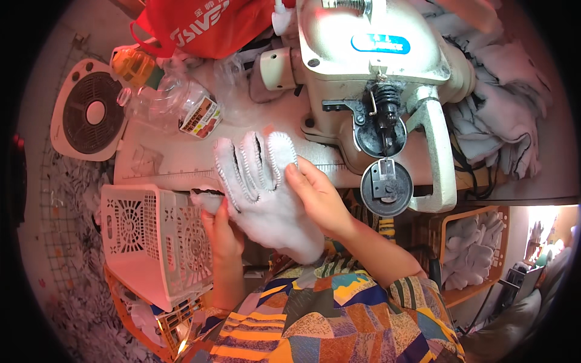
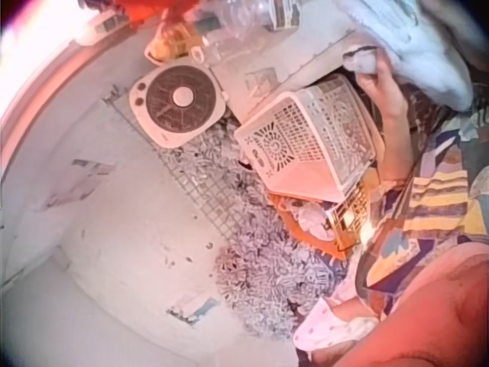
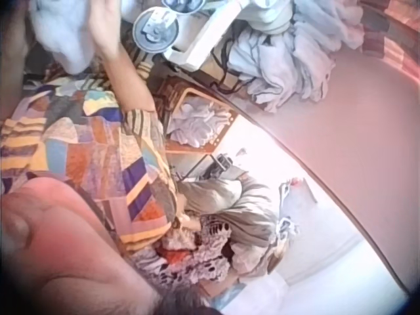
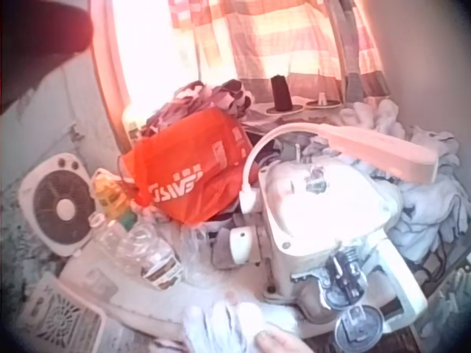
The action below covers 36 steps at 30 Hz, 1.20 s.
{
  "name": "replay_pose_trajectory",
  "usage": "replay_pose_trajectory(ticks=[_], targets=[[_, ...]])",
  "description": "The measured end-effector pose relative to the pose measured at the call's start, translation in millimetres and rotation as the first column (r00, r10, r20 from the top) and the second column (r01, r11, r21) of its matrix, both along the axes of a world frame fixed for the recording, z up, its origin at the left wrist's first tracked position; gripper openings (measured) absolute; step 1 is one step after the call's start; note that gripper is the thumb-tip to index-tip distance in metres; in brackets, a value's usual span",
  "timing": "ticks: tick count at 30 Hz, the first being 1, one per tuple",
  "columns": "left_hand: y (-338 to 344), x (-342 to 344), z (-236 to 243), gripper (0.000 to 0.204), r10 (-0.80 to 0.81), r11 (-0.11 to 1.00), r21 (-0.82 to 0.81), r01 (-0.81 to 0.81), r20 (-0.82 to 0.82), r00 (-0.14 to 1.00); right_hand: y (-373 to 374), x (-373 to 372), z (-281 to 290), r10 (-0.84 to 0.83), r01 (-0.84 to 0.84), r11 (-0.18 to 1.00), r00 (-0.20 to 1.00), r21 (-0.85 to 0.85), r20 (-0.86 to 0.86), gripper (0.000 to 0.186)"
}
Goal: Using a sewing machine to assemble or repair fabric gloves, including trimming thread.
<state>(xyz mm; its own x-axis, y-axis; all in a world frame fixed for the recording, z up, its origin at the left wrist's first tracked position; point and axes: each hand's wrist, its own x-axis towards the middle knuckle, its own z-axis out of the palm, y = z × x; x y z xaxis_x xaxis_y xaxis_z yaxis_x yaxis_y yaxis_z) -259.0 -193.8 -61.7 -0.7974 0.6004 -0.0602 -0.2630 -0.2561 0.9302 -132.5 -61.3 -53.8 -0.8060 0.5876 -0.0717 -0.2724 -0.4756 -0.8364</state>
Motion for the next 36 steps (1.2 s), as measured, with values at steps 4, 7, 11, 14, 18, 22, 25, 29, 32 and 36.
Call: replay_pose_trajectory(ticks=[4,7,11,14,18,22,25,29,32,36], targets=[[4.0,-12.5,3.9,0.006,0.026,1.000,-0.013,-0.026,-0.022,0.999,1.0,20.2,-14.4,0.056,-0.057,0.916,0.998,0.397,0.016,0.078],[19.1,-12.7,23.1,0.006,0.084,0.996,-0.025,-0.083,0.021,0.996,-2.5,49.8,-36.7,0.200,-0.242,0.734,0.970,0.635,0.139,0.103],[28.9,-16.1,24.5,0.008,0.088,0.995,-0.032,-0.090,-0.044,0.995,-22.1,59.9,-49.8,0.267,-0.318,0.729,0.948,0.607,0.175,0.104],[34.7,-13.5,27.2,0.012,0.097,0.995,-0.015,-0.098,-0.061,0.993,-34.4,48.7,-55.4,0.095,-0.147,0.714,0.989,0.685,0.113,0.095],[38.3,-13.1,32.1,0.014,0.108,0.994,-0.008,-0.109,-0.037,0.993,-32.5,39.8,-53.1,-0.115,0.021,0.703,0.990,0.711,0.085,0.061],[35.6,-17.1,34.2,0.016,0.092,0.995,0.024,-0.092,-0.021,0.996,-20.0,36.1,-60.3,-0.145,0.122,0.911,0.989,0.394,0.029,0.032],[32.2,-22.5,36.5,0.018,0.100,0.994,0.050,-0.101,0.031,0.995,-17.1,39.7,-69.2,-0.137,0.118,0.981,0.983,0.151,0.124,0.026],[30.2,-29.9,43.1,0.023,0.153,0.985,0.066,-0.158,0.087,0.984,-12.1,37.5,-48.3,-0.038,0.032,0.995,0.998,0.095,0.059,0.030],[23.8,-38.4,44.4,0.028,0.160,0.980,0.101,-0.173,0.121,0.980,-6.7,30.2,-38.4,0.024,0.012,0.937,0.995,0.350,-0.099,0.034],[20.5,-49.7,33.0,0.038,0.178,0.983,0.029,-0.179,0.030,0.984,-10.0,9.5,-32.7,-0.033,0.049,0.946,0.998,0.319,-0.054,0.030]])
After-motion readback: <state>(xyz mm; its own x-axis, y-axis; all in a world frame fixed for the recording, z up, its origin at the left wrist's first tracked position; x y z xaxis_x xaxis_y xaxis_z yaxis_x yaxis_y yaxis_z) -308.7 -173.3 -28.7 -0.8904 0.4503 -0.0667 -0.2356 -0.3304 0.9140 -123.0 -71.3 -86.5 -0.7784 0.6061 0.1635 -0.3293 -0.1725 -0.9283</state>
